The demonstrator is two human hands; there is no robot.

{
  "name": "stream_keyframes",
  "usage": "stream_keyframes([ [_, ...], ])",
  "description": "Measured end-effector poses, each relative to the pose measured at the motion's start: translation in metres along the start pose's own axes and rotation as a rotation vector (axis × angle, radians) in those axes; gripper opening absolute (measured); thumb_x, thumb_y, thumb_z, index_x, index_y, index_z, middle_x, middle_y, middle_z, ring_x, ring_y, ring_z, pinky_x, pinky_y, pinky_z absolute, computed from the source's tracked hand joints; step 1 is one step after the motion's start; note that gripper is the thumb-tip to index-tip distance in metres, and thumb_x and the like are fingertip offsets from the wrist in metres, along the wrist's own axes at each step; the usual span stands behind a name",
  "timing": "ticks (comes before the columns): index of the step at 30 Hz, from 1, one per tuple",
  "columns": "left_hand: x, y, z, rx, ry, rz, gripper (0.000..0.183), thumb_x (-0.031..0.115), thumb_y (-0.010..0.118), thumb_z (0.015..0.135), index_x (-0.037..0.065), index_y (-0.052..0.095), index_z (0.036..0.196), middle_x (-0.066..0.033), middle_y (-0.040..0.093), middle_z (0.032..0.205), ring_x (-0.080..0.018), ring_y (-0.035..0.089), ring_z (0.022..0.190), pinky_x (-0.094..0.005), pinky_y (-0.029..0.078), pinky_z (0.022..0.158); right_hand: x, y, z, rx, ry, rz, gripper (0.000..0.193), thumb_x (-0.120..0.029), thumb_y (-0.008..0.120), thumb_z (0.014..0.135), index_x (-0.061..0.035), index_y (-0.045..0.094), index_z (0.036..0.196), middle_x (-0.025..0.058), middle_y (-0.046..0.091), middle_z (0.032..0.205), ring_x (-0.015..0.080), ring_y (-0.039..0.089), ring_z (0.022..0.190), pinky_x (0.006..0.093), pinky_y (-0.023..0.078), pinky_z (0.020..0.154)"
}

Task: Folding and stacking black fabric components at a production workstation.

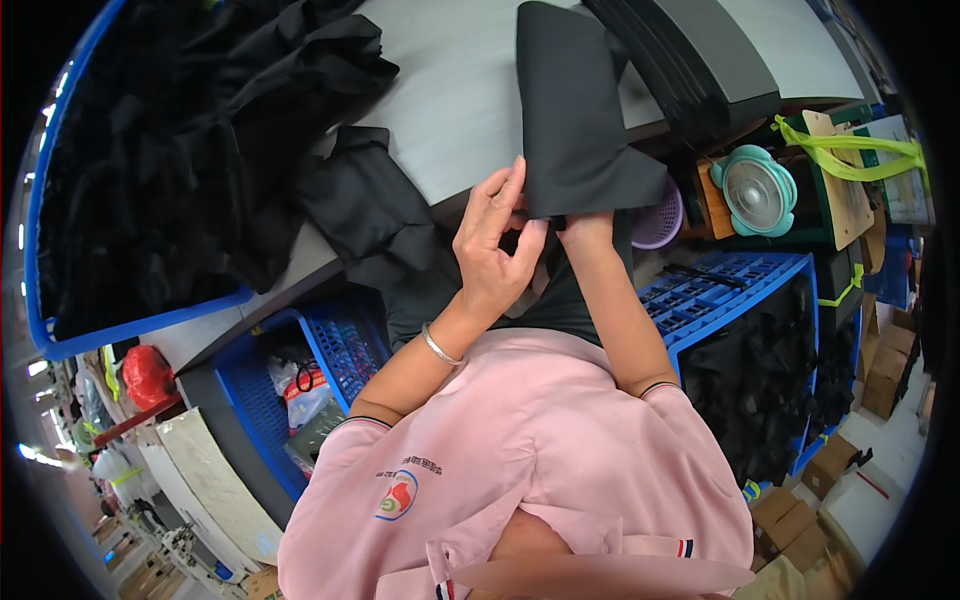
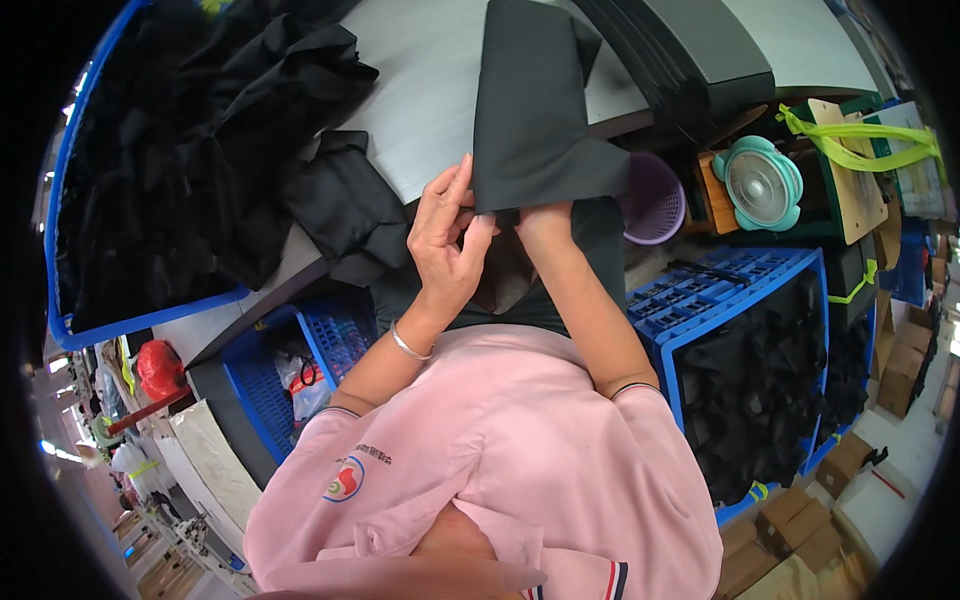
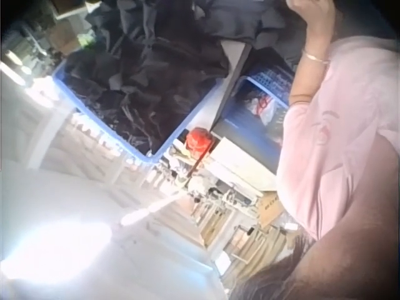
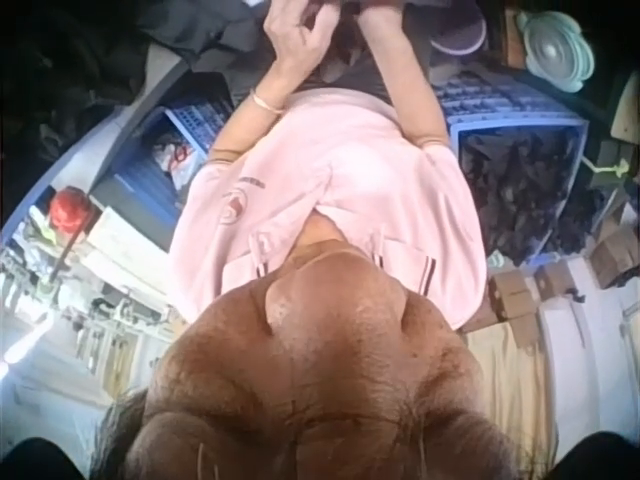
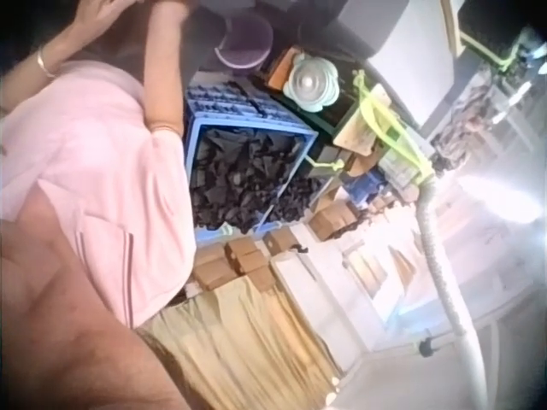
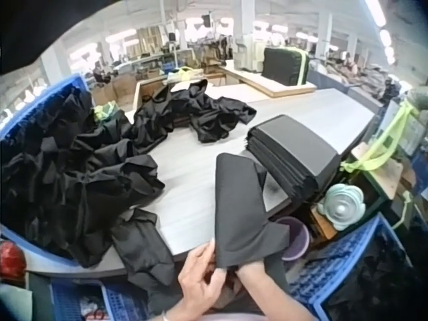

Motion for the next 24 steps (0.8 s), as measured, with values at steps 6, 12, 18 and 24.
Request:
stream_keyframes([
  [6,-0.059,-0.020,-0.018,0.110,-0.458,-0.251,0.034,0.002,0.048,0.097,-0.001,0.063,0.127,-0.0087,0.065,0.101,-0.0126,0.064,0.075,-0.0285,0.056,0.062,-0.018,-0.007,0.007,-0.311,-0.604,-0.959,0.025,-0.009,0.054,0.097,0.0033,0.059,0.118,0.0204,0.062,0.120,0.0377,0.056,0.115,0.0413,0.044,0.098],
  [12,-0.097,0.014,-0.043,0.128,-0.917,-0.718,0.022,0.003,0.045,0.097,-0.001,0.061,0.110,-0.0064,0.066,0.094,-0.0155,0.068,0.077,-0.0289,0.055,0.060,0.020,-0.009,0.005,-0.248,-0.818,-1.596,0.034,-0.005,0.057,0.084,0.0000,0.062,0.118,0.0222,0.062,0.113,0.0423,0.056,0.110,0.0482,0.042,0.104],
  [18,-0.109,0.022,-0.049,-0.047,-1.034,-0.750,0.023,0.000,0.049,0.095,0.001,0.062,0.113,-0.0036,0.068,0.096,-0.0098,0.064,0.081,-0.0254,0.052,0.070,0.016,0.015,0.001,-0.305,-0.870,-1.836,0.043,-0.004,0.062,0.075,-0.0007,0.062,0.119,0.0217,0.054,0.125,0.0433,0.046,0.124,0.0561,0.033,0.110],
  [24,-0.127,0.025,-0.056,-0.033,-1.001,-0.792,0.016,0.007,0.055,0.095,-0.001,0.065,0.105,-0.0068,0.067,0.095,-0.0126,0.061,0.079,-0.0280,0.049,0.069,0.025,0.019,0.004,-0.399,-0.954,-1.719,0.034,-0.015,0.063,0.085,-0.0064,0.064,0.118,0.0166,0.058,0.121,0.0400,0.050,0.120,0.0562,0.037,0.103],
])
Point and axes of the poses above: each hand's wrist, its own z-axis towards the middle knuckle, its own y-axis out of the palm, x = y × z, the point moved 3 cm from there along z, towards the middle knuckle
